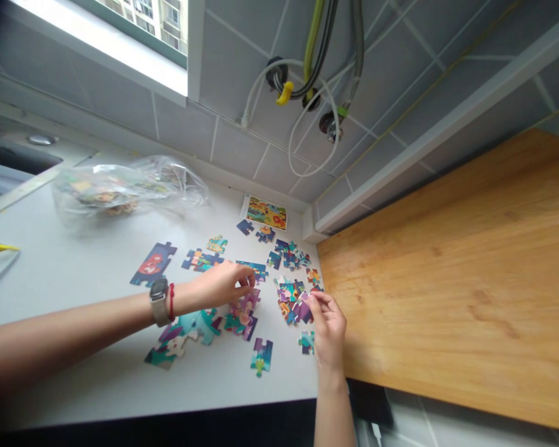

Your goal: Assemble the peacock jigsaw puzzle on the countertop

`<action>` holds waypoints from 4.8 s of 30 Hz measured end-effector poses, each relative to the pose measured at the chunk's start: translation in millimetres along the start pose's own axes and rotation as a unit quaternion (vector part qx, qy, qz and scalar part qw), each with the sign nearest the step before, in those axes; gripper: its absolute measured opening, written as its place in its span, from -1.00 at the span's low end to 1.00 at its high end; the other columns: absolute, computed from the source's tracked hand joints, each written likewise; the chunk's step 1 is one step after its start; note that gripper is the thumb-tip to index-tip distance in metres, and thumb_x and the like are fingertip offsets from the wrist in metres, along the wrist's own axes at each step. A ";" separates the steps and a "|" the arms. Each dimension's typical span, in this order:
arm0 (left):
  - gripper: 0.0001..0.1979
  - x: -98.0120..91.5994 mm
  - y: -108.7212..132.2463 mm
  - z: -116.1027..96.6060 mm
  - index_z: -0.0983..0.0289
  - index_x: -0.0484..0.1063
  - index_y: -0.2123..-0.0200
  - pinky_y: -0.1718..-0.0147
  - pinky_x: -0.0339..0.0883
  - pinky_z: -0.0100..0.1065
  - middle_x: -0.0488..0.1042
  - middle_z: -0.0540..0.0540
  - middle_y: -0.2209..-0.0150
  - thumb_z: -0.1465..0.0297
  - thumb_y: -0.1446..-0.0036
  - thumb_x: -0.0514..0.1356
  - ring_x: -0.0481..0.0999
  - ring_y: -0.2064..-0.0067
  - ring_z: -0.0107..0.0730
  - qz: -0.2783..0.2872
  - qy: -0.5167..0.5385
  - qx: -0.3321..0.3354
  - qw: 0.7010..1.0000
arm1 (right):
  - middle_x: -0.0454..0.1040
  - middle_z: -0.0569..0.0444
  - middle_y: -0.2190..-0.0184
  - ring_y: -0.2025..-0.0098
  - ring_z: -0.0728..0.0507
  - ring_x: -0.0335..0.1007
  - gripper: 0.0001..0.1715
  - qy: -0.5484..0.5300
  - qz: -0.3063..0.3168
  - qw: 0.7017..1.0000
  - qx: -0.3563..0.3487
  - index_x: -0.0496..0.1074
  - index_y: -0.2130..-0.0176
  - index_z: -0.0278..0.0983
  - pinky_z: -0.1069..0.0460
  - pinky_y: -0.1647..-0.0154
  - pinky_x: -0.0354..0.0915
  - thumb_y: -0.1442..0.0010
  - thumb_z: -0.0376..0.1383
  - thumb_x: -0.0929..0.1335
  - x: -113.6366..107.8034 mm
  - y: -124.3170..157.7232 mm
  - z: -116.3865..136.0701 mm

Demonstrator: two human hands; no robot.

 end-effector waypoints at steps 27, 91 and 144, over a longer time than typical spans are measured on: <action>-0.41 -130.6 17.2 44.5 0.15 0.55 -0.21 0.10 0.47 -0.35 0.66 0.22 -0.04 0.44 -0.07 0.44 0.66 -0.04 -0.07 0.047 -0.300 -0.061 0.951 | 0.57 -0.06 -0.10 -0.14 -0.25 0.51 -0.67 0.453 0.391 0.742 -0.302 0.63 -0.06 -0.15 -0.17 -0.25 0.40 -0.31 -0.35 0.47 133.9 -26.5 18.3; -0.50 -101.3 20.4 20.3 0.18 0.48 -0.24 0.10 0.51 -0.23 0.58 0.19 -0.09 0.34 -0.25 0.41 0.67 0.04 -0.09 0.076 -0.322 -0.009 0.944 | 0.64 0.02 0.22 0.12 -0.20 0.58 -0.84 0.163 0.120 0.934 -0.294 0.62 0.19 -0.16 -0.10 0.02 0.47 -0.39 -0.21 0.41 82.7 -58.3 4.6; -0.67 -25.8 -3.6 27.4 0.06 0.55 -0.22 -0.27 0.39 0.13 0.40 0.21 -0.34 0.33 -0.47 0.18 0.37 -0.38 0.06 0.033 -0.275 0.188 0.942 | 0.50 0.00 0.13 0.09 -0.21 0.55 -0.76 0.345 0.381 0.830 -0.218 0.68 0.11 -0.15 -0.17 -0.09 0.52 -0.19 -0.22 0.59 102.8 -29.1 0.4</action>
Point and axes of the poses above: each hand's wrist, its own y-axis away from the middle knuckle, its own x-axis out of the palm, z = x × y, the point moved 3 cm from there along -y, towards the middle knuckle
